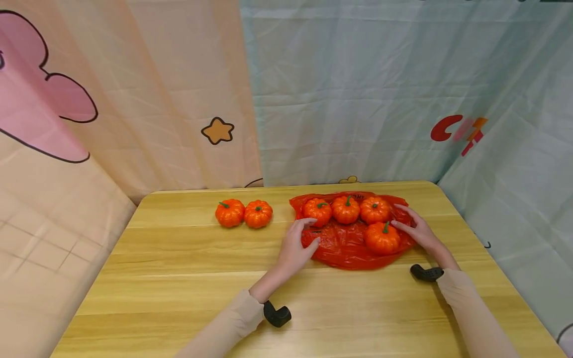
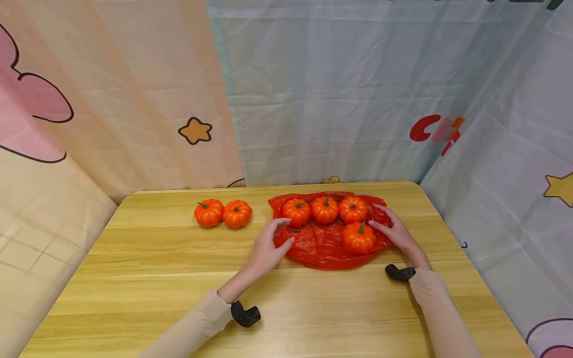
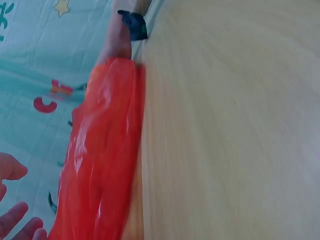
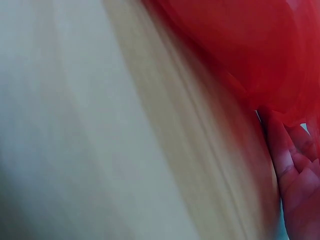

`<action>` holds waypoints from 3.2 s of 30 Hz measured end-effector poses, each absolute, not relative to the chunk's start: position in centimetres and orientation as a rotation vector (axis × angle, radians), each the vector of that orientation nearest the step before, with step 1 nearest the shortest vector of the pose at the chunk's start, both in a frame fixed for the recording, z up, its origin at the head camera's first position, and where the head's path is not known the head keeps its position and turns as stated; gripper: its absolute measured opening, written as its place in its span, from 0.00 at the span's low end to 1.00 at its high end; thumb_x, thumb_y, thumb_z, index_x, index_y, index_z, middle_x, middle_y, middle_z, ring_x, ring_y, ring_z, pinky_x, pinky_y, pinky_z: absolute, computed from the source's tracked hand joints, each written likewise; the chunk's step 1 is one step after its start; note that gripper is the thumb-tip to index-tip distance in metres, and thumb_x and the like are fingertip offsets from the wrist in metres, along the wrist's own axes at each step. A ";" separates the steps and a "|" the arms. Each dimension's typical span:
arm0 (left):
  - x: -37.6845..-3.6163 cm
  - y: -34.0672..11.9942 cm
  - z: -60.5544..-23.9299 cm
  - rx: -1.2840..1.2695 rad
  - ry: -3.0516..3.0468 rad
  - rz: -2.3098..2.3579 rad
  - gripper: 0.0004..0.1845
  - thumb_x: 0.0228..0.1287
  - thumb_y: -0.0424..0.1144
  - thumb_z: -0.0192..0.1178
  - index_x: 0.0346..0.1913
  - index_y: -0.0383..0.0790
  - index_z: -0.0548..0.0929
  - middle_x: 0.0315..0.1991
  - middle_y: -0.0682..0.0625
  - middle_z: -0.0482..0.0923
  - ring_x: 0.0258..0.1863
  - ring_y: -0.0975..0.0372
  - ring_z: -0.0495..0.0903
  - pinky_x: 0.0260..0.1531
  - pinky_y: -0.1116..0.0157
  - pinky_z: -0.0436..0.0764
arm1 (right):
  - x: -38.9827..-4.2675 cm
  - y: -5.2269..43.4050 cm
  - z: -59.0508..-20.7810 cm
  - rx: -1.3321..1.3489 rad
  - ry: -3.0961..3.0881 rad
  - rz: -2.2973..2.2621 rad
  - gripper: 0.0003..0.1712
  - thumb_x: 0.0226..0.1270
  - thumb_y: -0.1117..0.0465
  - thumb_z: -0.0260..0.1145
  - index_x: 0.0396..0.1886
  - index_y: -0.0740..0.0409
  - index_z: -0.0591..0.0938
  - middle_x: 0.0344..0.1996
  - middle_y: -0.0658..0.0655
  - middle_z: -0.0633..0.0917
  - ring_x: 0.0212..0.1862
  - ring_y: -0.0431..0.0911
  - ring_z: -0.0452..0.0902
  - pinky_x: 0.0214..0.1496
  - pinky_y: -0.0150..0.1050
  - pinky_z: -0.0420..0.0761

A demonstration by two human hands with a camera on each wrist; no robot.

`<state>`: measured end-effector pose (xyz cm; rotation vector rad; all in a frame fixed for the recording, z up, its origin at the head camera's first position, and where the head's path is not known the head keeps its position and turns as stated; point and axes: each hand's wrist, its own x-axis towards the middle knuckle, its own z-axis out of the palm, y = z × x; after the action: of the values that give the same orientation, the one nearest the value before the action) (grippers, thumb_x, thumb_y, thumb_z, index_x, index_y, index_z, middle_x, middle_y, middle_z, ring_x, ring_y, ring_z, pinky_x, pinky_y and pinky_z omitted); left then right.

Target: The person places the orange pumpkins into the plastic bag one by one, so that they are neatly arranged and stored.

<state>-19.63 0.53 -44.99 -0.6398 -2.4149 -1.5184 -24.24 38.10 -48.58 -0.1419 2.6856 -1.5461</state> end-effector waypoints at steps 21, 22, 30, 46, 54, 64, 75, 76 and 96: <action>-22.1 -8.2 -46.4 -0.341 -2.228 -1.287 0.20 0.55 0.29 0.66 0.52 0.33 0.78 0.47 0.38 0.79 0.48 0.48 0.75 0.50 0.52 0.74 | -24.2 38.0 -48.5 -0.136 2.672 -1.565 0.37 0.72 0.51 0.58 0.74 0.58 0.57 0.70 0.70 0.59 0.54 0.24 0.61 0.49 0.12 0.65; -22.2 -8.6 -46.5 -0.333 -2.206 -1.267 0.19 0.54 0.29 0.66 0.51 0.33 0.78 0.46 0.38 0.80 0.47 0.47 0.75 0.49 0.52 0.73 | -24.2 38.0 -48.5 -0.138 2.670 -1.568 0.37 0.72 0.51 0.58 0.74 0.58 0.57 0.70 0.70 0.59 0.53 0.23 0.60 0.49 0.12 0.65; -23.2 -12.0 -47.2 -0.240 -2.076 -1.188 0.17 0.52 0.27 0.67 0.47 0.30 0.78 0.43 0.37 0.79 0.45 0.45 0.73 0.48 0.54 0.71 | -24.3 38.0 -48.7 -0.151 2.664 -1.572 0.36 0.72 0.52 0.58 0.74 0.58 0.57 0.69 0.71 0.59 0.53 0.22 0.61 0.50 0.13 0.66; -25.4 -16.2 -47.2 0.285 -2.172 -1.385 0.34 0.48 0.39 0.73 0.59 0.32 0.72 0.57 0.36 0.70 0.52 0.44 0.65 0.51 0.56 0.64 | -24.2 38.0 -48.3 -0.130 2.688 -1.507 0.38 0.72 0.51 0.58 0.74 0.59 0.56 0.71 0.69 0.58 0.62 0.40 0.62 0.49 0.12 0.63; -27.0 -17.3 -46.8 0.347 -2.402 -1.541 0.46 0.50 0.46 0.73 0.69 0.34 0.61 0.68 0.38 0.62 0.66 0.45 0.62 0.66 0.50 0.65 | -24.4 38.0 -48.5 -0.134 2.690 -1.521 0.38 0.72 0.51 0.58 0.74 0.59 0.56 0.71 0.70 0.57 0.66 0.59 0.57 0.49 0.12 0.62; -28.1 -18.3 -47.4 0.280 -2.455 -1.648 0.43 0.51 0.43 0.73 0.67 0.32 0.64 0.66 0.36 0.66 0.64 0.46 0.67 0.65 0.51 0.68 | -24.4 38.1 -48.5 -0.156 2.684 -1.543 0.37 0.71 0.52 0.58 0.74 0.59 0.57 0.70 0.70 0.59 0.53 0.23 0.59 0.49 0.12 0.64; -28.2 -18.5 -47.4 0.309 -2.488 -1.653 0.43 0.51 0.43 0.73 0.67 0.31 0.64 0.67 0.36 0.64 0.66 0.45 0.66 0.67 0.52 0.67 | -24.4 38.0 -48.7 -0.150 2.688 -1.543 0.37 0.72 0.52 0.58 0.74 0.58 0.57 0.70 0.70 0.59 0.57 0.27 0.62 0.50 0.12 0.63; -28.2 -18.4 -47.4 0.312 -2.477 -1.659 0.43 0.51 0.43 0.73 0.67 0.30 0.64 0.67 0.35 0.64 0.65 0.45 0.67 0.67 0.52 0.67 | -24.4 38.0 -48.6 -0.148 2.693 -1.534 0.37 0.72 0.52 0.58 0.74 0.58 0.56 0.70 0.70 0.58 0.60 0.33 0.63 0.50 0.12 0.62; -27.7 -17.2 -47.1 0.425 -2.331 -1.658 0.42 0.47 0.41 0.74 0.64 0.29 0.68 0.64 0.34 0.68 0.62 0.45 0.70 0.64 0.52 0.71 | -24.6 38.2 -48.5 -0.170 2.676 -1.579 0.37 0.71 0.53 0.59 0.74 0.57 0.58 0.69 0.68 0.59 0.55 0.22 0.58 0.50 0.11 0.62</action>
<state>-27.69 -17.17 -47.08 0.4249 -2.3312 -1.6576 -24.62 38.17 -48.53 -0.1700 2.6763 -1.5794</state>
